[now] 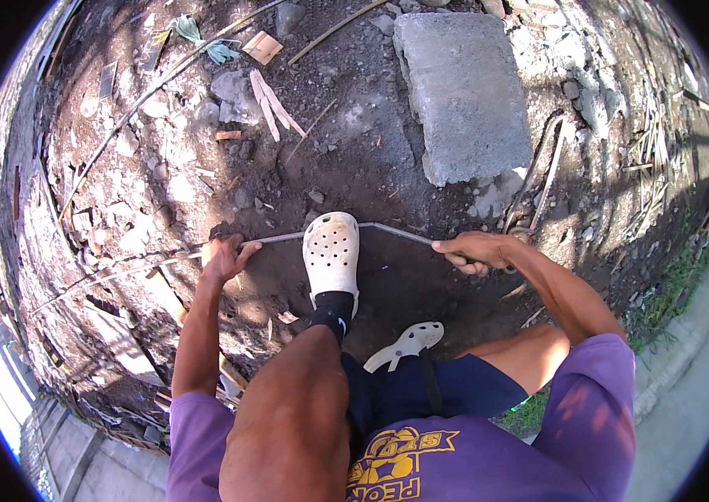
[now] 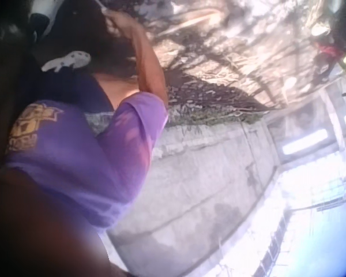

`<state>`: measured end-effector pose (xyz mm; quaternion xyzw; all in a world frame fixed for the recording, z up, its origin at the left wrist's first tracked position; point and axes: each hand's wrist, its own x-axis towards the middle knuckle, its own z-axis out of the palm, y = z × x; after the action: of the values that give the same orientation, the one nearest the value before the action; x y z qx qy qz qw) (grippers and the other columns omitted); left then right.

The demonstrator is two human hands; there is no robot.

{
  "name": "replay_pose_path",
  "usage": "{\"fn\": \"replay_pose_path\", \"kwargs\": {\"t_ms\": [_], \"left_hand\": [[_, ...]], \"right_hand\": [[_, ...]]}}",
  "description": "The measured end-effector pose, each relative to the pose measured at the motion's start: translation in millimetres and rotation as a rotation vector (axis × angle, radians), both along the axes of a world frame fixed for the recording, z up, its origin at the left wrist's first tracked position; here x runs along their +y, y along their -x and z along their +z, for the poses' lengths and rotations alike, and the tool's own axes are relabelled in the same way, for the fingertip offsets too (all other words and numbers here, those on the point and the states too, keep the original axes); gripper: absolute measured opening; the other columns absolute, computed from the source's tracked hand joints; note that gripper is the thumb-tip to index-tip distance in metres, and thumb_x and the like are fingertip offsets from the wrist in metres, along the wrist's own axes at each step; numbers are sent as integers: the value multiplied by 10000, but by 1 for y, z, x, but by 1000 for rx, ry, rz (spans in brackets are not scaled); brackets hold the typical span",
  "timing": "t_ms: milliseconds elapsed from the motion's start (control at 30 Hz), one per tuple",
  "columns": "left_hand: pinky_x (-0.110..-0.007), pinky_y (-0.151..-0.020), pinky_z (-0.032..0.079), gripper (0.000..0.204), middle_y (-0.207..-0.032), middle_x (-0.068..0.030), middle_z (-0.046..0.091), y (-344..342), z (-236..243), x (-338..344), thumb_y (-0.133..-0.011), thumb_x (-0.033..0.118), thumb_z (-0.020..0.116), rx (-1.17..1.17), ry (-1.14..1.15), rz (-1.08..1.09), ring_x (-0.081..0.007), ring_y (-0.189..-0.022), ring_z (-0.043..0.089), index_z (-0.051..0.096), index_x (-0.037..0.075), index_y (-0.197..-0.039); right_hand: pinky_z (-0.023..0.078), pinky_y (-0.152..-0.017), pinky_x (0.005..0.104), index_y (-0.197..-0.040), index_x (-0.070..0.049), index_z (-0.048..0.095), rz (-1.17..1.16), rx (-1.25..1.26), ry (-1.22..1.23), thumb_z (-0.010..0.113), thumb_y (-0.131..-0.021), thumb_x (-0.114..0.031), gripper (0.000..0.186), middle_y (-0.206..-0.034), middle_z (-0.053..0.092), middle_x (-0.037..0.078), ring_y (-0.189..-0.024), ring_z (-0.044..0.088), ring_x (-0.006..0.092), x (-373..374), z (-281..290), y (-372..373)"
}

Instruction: The person uses a hacksaw to cut a metal rod placed on a concrete block. They reposition the rod and continue sawing to complete the cut. A second worker is visible in the background but not interacting with the task.

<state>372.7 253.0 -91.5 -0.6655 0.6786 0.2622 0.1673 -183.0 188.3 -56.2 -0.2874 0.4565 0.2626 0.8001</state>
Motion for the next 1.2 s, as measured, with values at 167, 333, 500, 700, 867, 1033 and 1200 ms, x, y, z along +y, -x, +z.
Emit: {"fn": "replay_pose_path", "kwargs": {"t_ms": [167,333,500,700,867,1033,1200], "left_hand": [[-501,-642,535,684,-799,-205,713,-6,-9,2,-944,720,597,74,116,-53,-423,-745,706,691,49,-849],[-501,-611,532,693,-741,-211,696,-8,-9,-2,-951,706,603,94,73,-28,-426,-699,698,674,34,-796],[-501,-607,543,712,-712,-215,689,-1,7,3,-949,721,589,62,77,-27,-424,-673,697,671,36,-773],[-497,-622,546,657,-715,-183,696,4,0,7,-939,677,636,68,174,-55,-416,-676,701,669,44,-767],[-516,-606,512,592,-707,-216,652,-7,-20,15,-921,562,734,187,244,-24,-443,-667,667,600,24,-715],[-515,-591,509,570,-662,-216,634,-11,-29,20,-903,534,755,213,353,-49,-439,-643,656,572,45,-676],[-550,-558,431,572,-639,-264,576,-6,-30,19,-958,473,704,201,396,-78,-498,-611,588,533,21,-652]], "right_hand": [[183,-390,223,-695,-183,411,-263,-5,-141,490,-1057,-656,601,-552,342,-80,-448,251,28,25,12,-3],[174,-385,221,-686,-204,385,-273,34,-133,460,-1087,-610,576,-548,330,-94,-445,234,20,29,18,-7],[194,-359,203,-715,-206,403,-784,159,-582,442,-1102,-578,539,-558,309,-93,-436,233,20,51,59,-61],[271,-415,253,-766,-182,467,-1572,108,-755,467,-1111,-497,467,-581,365,-61,-466,311,84,74,102,-204],[274,-427,263,-799,-170,465,-1604,-213,-853,447,-1131,-438,427,-604,367,-69,-476,307,72,84,73,-179],[341,-454,278,-809,-132,543,-481,101,-136,518,-1079,-524,477,-609,394,-50,-497,364,81,76,56,-14],[385,-644,390,-879,-62,642,33,322,459,449,-1063,-646,642,-684,448,-2,-672,458,164,78,76,94]]}}
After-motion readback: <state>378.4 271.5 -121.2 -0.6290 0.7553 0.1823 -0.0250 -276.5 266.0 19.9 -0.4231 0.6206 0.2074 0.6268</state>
